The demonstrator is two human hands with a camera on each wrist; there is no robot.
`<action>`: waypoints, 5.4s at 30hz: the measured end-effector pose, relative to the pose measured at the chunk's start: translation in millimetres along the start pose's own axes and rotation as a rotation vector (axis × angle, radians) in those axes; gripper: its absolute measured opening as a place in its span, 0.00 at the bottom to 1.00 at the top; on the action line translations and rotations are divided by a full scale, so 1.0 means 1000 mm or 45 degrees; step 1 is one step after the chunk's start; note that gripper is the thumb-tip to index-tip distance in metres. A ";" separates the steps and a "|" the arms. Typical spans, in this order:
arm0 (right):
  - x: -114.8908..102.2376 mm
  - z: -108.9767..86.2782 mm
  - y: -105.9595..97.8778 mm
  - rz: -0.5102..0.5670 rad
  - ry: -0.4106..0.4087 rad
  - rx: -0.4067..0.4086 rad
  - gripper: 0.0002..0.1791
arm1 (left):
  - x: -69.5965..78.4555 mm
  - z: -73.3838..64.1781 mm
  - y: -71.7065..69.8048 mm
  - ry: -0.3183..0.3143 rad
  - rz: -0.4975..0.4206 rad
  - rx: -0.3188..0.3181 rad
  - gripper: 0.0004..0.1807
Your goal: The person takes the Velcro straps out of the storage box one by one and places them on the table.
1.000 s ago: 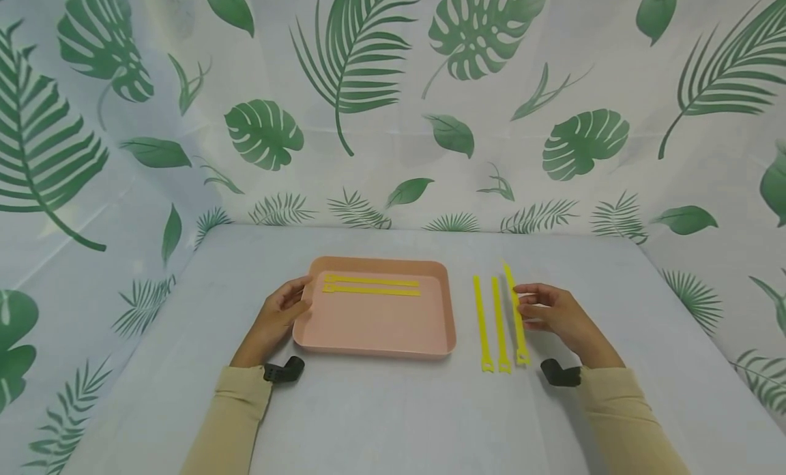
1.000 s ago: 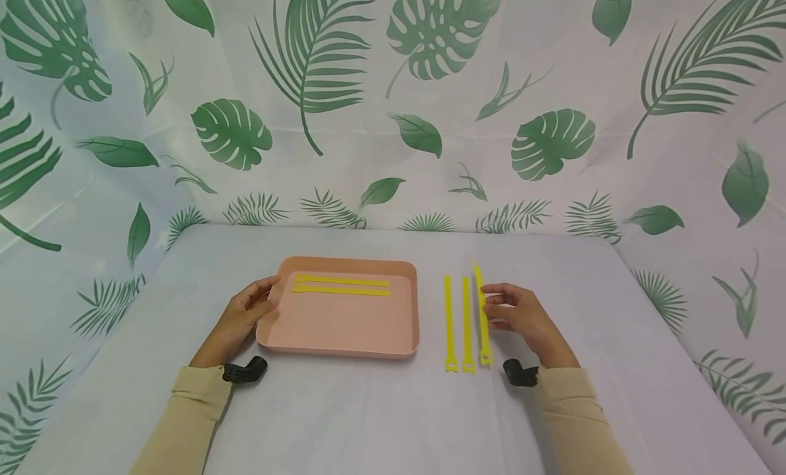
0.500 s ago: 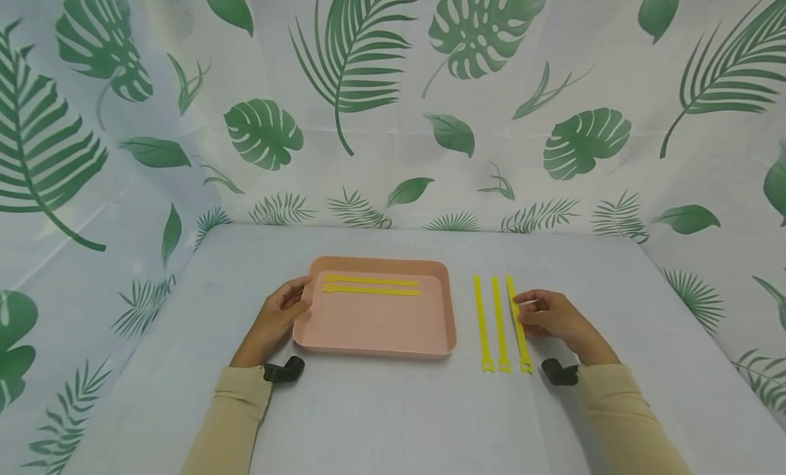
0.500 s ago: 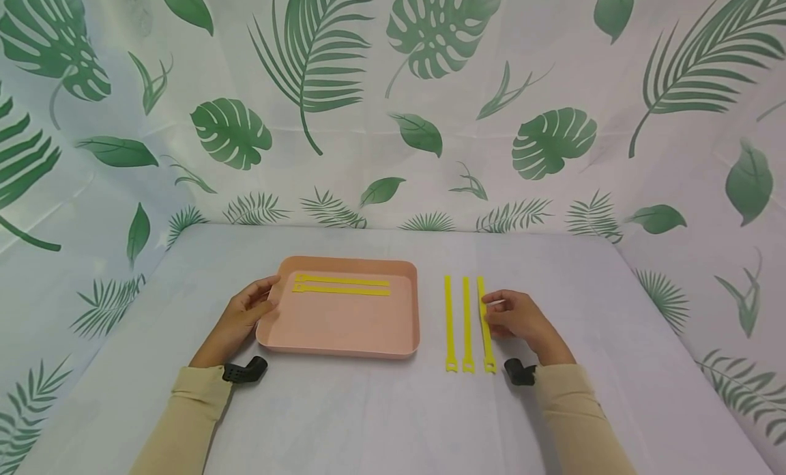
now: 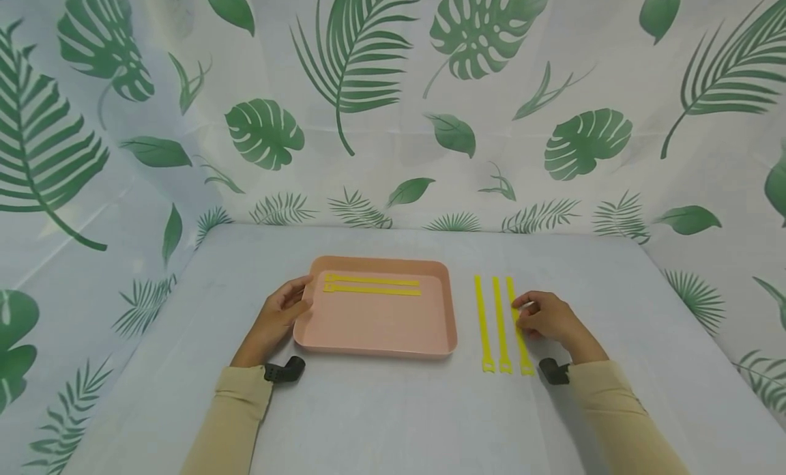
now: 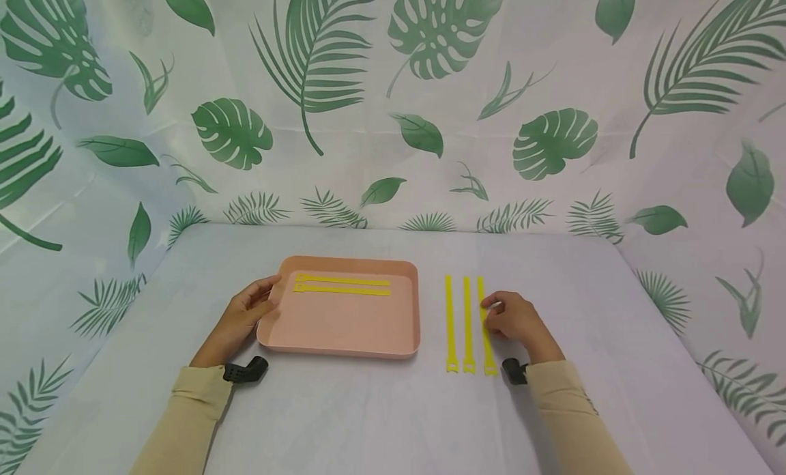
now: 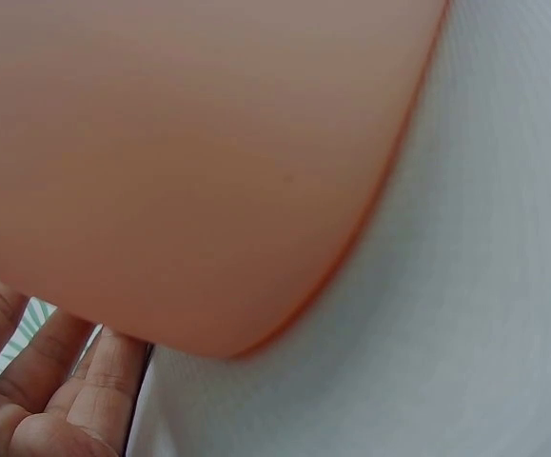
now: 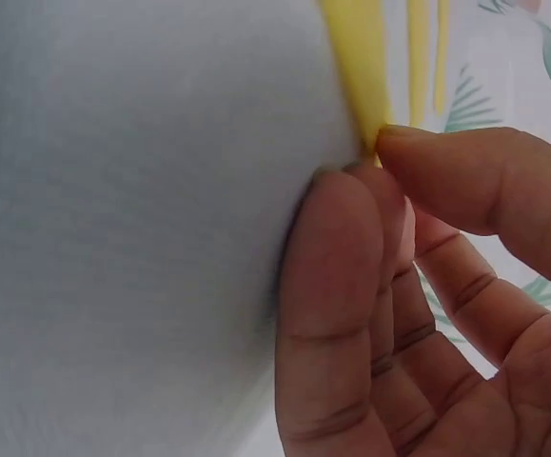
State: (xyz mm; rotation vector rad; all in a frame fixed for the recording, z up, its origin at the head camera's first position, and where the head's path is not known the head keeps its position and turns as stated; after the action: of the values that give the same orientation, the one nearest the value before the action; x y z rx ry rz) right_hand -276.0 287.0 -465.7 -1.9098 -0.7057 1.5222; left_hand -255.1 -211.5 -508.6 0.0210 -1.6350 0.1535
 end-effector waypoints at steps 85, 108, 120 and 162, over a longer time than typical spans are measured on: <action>-0.131 0.010 0.050 0.321 -0.462 -0.157 0.19 | -0.002 0.003 -0.002 0.030 0.013 0.013 0.32; -0.158 0.020 0.091 0.348 -0.477 -0.241 0.19 | -0.005 0.006 -0.004 0.038 0.022 0.002 0.33; -0.166 0.027 0.114 0.310 -0.433 -0.275 0.17 | -0.005 0.008 -0.005 0.040 0.002 0.005 0.32; -0.181 0.031 0.171 0.303 -0.462 -0.228 0.10 | -0.004 0.005 -0.004 0.070 -0.035 -0.020 0.31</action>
State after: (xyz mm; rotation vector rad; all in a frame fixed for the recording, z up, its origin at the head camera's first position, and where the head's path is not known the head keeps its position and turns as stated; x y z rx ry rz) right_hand -336.0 43.9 -474.9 -1.9198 -0.8154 2.0492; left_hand -258.9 -216.8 -512.9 0.0268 -1.5803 0.1187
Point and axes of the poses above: each hand's wrist, its own z-axis towards the middle knuckle, its own y-axis out of the palm, x = y × z, the point moved 4 cm from there along z, towards the middle knuckle, and after that the axes turned 13 degrees about x, right-handed, at the moved point
